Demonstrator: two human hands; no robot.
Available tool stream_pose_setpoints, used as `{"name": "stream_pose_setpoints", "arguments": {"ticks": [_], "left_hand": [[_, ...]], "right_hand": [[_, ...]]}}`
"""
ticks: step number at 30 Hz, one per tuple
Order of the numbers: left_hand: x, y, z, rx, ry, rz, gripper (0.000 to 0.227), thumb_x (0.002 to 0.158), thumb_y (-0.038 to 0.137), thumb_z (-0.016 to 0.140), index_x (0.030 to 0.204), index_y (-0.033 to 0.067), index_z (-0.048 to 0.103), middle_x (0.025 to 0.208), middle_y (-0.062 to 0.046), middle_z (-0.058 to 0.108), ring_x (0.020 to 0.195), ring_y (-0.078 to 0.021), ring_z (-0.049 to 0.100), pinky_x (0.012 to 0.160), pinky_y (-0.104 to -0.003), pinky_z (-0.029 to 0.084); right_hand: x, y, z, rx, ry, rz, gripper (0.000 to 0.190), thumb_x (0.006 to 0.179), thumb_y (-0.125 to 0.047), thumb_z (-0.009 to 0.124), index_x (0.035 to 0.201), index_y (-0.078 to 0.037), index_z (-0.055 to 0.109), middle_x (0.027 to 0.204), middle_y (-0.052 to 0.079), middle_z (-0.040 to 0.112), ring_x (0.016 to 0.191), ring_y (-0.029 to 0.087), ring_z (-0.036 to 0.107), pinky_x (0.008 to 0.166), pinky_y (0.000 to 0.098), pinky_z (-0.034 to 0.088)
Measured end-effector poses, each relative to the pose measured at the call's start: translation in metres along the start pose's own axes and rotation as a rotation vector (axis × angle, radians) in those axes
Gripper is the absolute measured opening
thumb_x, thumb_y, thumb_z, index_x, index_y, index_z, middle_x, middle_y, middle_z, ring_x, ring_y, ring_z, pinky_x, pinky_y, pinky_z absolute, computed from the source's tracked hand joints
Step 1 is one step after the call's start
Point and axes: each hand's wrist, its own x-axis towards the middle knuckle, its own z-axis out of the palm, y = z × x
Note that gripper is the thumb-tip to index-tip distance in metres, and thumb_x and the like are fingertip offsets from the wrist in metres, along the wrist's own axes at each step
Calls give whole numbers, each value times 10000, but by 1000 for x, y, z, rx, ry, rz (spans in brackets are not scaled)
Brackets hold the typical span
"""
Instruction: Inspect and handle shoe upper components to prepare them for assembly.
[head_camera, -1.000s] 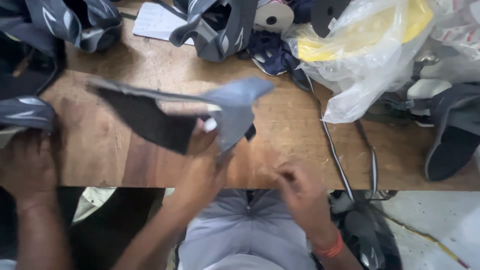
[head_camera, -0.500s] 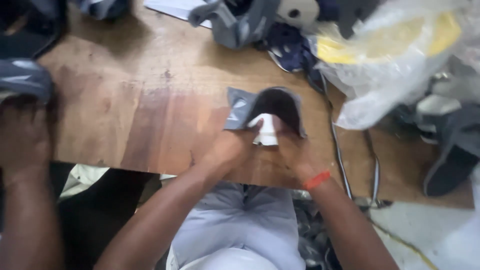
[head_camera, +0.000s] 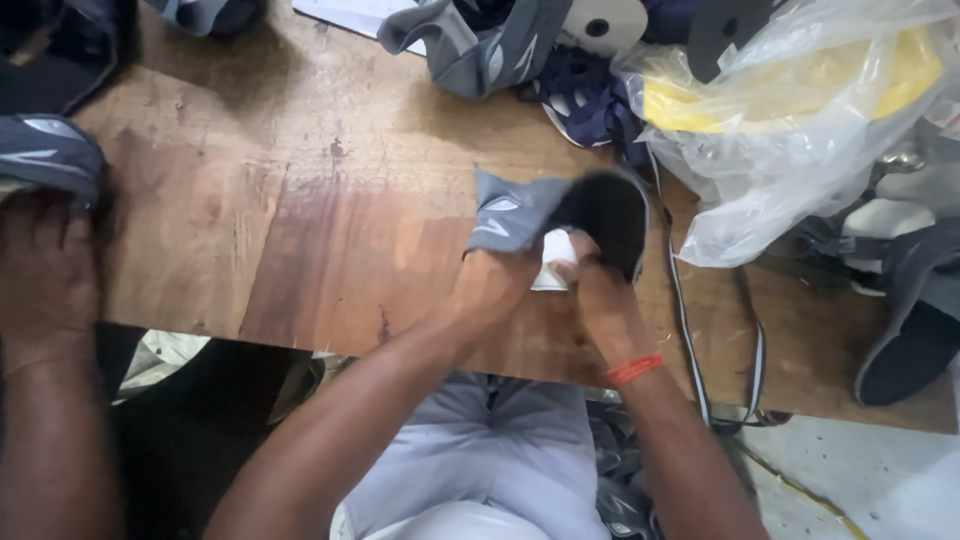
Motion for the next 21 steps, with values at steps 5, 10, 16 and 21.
{"name": "stream_pose_setpoints", "arguments": {"ticks": [5,10,16,21], "left_hand": [[-53,-34,50,147,-216,171,253,922,103,527,1058,58,737,1014,-154,733,924,-299,706,781,-421,564],[-40,4,-3,160,-296,38,359,960,180,547,1277,71,674,1067,-156,732,897,-290,703,744,-417,551],[-21,32,-2,156,15,123,644,836,382,561,1399,74,503,1211,-179,681,1154,-348,607,904,-526,493],[-38,21,25,275,-45,177,595,817,440,561,1281,68,569,1317,-207,586,1308,-468,469,993,-714,367]], "right_hand": [[-14,13,15,214,206,-190,368,1077,-338,540,1330,-72,574,1120,250,710,997,473,681,781,546,559],[-5,-14,1,71,4,70,276,1032,-269,512,1235,-189,681,996,190,738,926,405,708,773,538,565],[5,-43,-24,66,-37,115,200,937,-179,564,1036,-108,722,956,210,736,889,402,711,715,509,568],[47,-25,-12,-158,-166,-250,237,839,-209,632,1015,-102,749,981,196,743,904,382,718,776,485,571]]}}
